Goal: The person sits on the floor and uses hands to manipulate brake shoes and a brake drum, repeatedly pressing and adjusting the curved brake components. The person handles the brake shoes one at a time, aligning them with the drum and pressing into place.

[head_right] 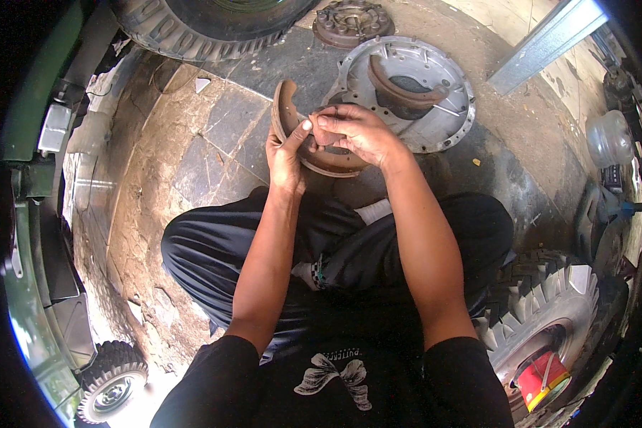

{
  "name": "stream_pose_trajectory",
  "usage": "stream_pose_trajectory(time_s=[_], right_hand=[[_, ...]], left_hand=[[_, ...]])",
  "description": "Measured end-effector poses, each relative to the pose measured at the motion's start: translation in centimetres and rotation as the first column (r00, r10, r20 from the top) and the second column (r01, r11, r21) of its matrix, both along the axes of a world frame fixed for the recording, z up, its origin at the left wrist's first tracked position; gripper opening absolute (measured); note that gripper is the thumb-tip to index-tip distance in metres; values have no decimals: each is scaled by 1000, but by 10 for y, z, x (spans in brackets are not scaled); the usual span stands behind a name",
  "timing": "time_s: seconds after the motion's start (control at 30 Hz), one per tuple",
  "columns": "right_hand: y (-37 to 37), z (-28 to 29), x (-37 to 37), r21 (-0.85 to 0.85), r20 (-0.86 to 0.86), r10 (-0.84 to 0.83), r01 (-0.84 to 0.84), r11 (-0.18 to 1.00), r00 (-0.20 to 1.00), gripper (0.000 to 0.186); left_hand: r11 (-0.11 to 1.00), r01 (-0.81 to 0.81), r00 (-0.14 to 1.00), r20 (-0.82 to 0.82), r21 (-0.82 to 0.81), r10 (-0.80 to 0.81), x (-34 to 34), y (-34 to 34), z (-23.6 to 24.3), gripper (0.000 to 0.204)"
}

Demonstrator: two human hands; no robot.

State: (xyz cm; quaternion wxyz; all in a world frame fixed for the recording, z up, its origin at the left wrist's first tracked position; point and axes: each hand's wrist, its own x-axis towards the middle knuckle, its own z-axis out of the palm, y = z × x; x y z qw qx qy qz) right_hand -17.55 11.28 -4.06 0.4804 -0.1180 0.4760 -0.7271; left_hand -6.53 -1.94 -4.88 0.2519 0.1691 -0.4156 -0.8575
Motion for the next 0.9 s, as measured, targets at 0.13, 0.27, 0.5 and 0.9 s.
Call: stream_pose_trajectory(time_s=[0.13,0.27,0.5,0.9], right_hand=[[-7,-3,3,-12,-7,-34,34,999,999,27],[-9,-9,1,8,-92,-13,14,1000,996,25],[-13,-1,12,-23,-116,-121,119,993,986,27],[-10,3,-2,6,-531,-285,340,940,798,25]], left_hand=[[998,-70,997,27,0,70,1,3,-2,30],[995,-95,994,44,-7,95,1,5,0,32],[997,-77,997,33,17,77,1,6,-3,28],[960,9,991,122,281,-45,-4,8,-4,29]])
